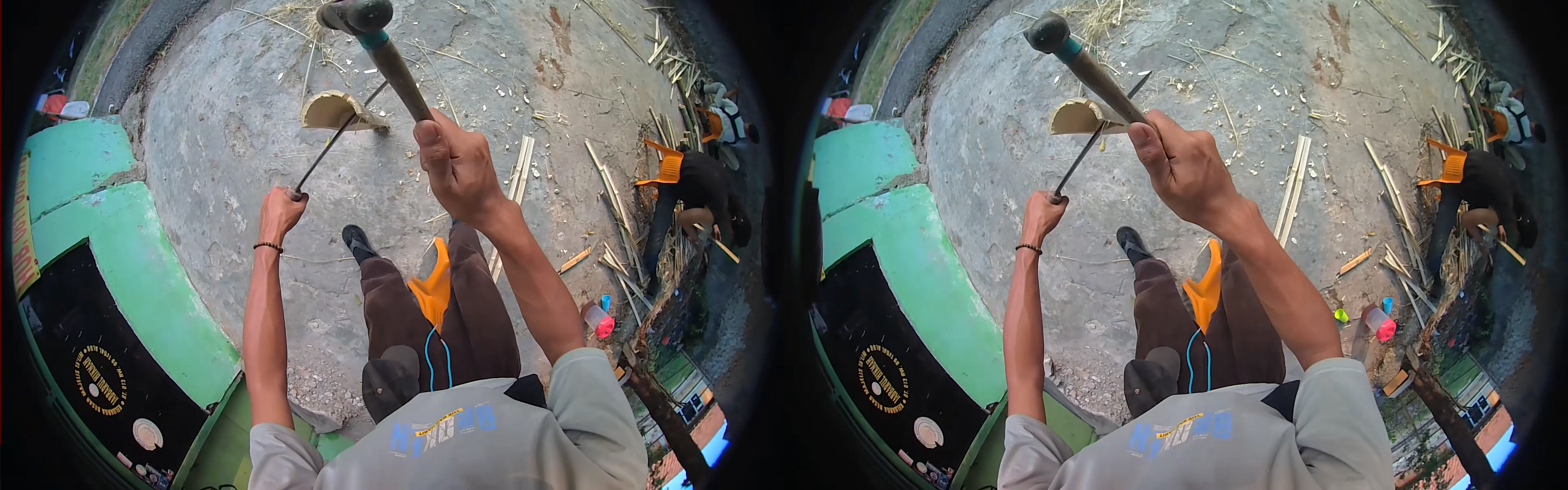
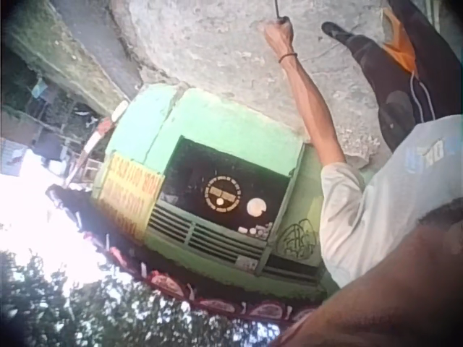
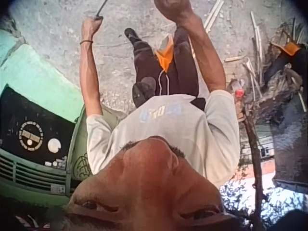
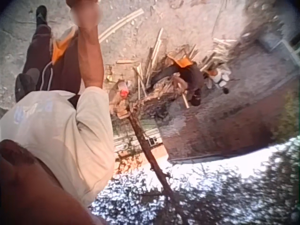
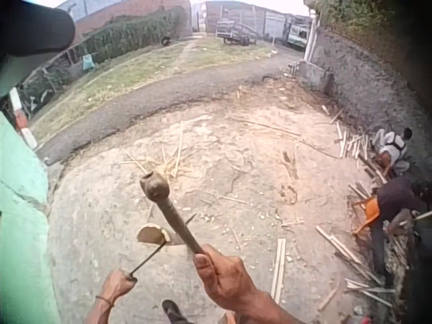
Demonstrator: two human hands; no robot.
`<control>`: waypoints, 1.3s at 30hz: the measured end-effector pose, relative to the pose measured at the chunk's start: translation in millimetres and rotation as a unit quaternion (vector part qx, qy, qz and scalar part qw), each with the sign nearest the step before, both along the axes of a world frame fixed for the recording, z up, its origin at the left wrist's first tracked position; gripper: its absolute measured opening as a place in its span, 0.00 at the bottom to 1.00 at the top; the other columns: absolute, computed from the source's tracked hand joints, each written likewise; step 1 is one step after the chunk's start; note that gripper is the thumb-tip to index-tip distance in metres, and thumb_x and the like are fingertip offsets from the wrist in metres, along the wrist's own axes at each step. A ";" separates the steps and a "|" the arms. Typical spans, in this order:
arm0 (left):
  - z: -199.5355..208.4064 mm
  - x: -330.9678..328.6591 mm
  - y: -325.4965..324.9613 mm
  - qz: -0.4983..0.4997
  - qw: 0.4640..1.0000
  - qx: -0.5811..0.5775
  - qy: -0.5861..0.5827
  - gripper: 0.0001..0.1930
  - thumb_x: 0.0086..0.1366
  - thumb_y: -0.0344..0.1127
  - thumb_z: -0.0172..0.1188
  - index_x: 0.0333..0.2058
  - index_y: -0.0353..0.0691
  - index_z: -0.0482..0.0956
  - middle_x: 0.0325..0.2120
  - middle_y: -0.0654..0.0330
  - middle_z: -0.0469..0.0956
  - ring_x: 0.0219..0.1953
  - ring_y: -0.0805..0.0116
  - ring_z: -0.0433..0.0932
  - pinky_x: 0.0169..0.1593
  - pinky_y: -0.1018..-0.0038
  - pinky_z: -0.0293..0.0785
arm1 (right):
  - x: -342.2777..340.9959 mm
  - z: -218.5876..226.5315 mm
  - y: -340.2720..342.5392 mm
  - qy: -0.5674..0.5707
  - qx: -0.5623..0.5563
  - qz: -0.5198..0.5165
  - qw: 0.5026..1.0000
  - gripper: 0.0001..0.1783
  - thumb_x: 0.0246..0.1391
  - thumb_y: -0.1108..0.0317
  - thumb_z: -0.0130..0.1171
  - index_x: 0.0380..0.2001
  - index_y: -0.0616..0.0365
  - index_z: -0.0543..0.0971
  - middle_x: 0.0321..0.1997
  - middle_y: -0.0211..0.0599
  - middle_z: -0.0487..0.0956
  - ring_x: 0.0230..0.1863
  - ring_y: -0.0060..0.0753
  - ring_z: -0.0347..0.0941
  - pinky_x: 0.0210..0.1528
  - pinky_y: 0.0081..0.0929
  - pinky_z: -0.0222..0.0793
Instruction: The person shapes a piece of bamboo by hand using a large blade and a hammer. The person holds the bamboo piece vertically and uses the blade and hammer to split or shave the end, then uses the blade to shave thin strips from a long piece of wood.
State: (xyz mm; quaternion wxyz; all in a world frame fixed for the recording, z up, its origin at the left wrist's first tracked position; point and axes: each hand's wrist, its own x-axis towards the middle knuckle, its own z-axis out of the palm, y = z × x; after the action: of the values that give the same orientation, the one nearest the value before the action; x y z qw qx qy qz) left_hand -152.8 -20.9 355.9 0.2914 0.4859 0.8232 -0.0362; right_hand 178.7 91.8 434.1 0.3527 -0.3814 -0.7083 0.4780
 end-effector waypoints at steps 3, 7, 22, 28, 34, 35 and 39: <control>1.9 -1.3 2.1 0.020 1.000 -0.004 0.024 0.18 0.58 0.44 0.58 0.27 0.30 0.80 0.25 0.36 0.76 0.32 0.33 0.77 0.33 0.52 0.73 | -13.6 -22.1 -0.2 -0.069 -0.021 -0.010 0.997 0.30 0.72 0.47 0.42 0.26 0.63 0.72 0.15 0.49 0.70 0.16 0.55 0.66 0.22 0.45 0.63; 1.2 -3.3 7.1 0.014 0.999 0.023 0.030 0.19 0.58 0.45 0.58 0.26 0.31 0.80 0.24 0.36 0.76 0.31 0.34 0.77 0.33 0.54 0.73 | -24.0 -30.7 15.1 -0.227 -0.084 -0.007 0.970 0.31 0.71 0.46 0.42 0.25 0.64 0.72 0.16 0.50 0.70 0.17 0.57 0.66 0.24 0.46 0.65; -6.5 -5.3 -0.9 0.024 0.999 0.009 0.035 0.18 0.56 0.43 0.60 0.24 0.29 0.77 0.20 0.38 0.74 0.25 0.38 0.75 0.31 0.58 0.71 | -31.6 -28.1 32.4 -0.171 -0.125 0.026 0.977 0.36 0.71 0.39 0.36 0.29 0.65 0.73 0.19 0.53 0.71 0.22 0.55 0.70 0.28 0.47 0.65; -17.0 -10.7 -9.0 0.023 1.000 -0.004 0.014 0.17 0.56 0.43 0.59 0.24 0.30 0.78 0.22 0.38 0.75 0.28 0.36 0.77 0.32 0.55 0.72 | -26.3 -28.2 20.5 0.069 -0.026 -0.005 0.997 0.30 0.71 0.43 0.41 0.31 0.63 0.72 0.15 0.49 0.66 0.18 0.48 0.64 0.24 0.41 0.62; -17.6 -7.7 5.3 0.020 0.999 0.023 0.025 0.20 0.55 0.44 0.62 0.23 0.27 0.75 0.16 0.39 0.71 0.21 0.45 0.76 0.29 0.58 0.70 | -21.7 -52.1 22.2 -0.224 -0.105 0.016 0.969 0.34 0.70 0.41 0.40 0.25 0.64 0.72 0.14 0.48 0.66 0.17 0.48 0.63 0.24 0.44 0.63; -22.5 -4.4 1.2 0.035 0.999 0.004 0.010 0.20 0.54 0.44 0.62 0.23 0.27 0.75 0.17 0.40 0.71 0.22 0.44 0.77 0.29 0.58 0.70 | -17.4 -52.8 20.5 -0.179 -0.115 0.003 0.977 0.35 0.70 0.41 0.40 0.24 0.64 0.71 0.14 0.47 0.66 0.16 0.47 0.62 0.23 0.44 0.63; -49.7 12.3 -20.4 0.053 0.998 -0.006 -0.016 0.20 0.55 0.44 0.62 0.22 0.28 0.76 0.16 0.41 0.72 0.20 0.46 0.74 0.29 0.59 0.70 | -4.5 -56.1 2.9 -0.053 -0.105 -0.038 0.992 0.35 0.70 0.41 0.39 0.24 0.64 0.71 0.14 0.46 0.66 0.15 0.42 0.60 0.22 0.42 0.61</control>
State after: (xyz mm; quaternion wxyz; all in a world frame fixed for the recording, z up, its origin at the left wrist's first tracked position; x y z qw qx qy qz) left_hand -140.5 -41.2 306.2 0.3092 0.4403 0.8428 -0.0180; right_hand 174.2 94.7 378.0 0.2910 -0.4673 -0.6571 0.5150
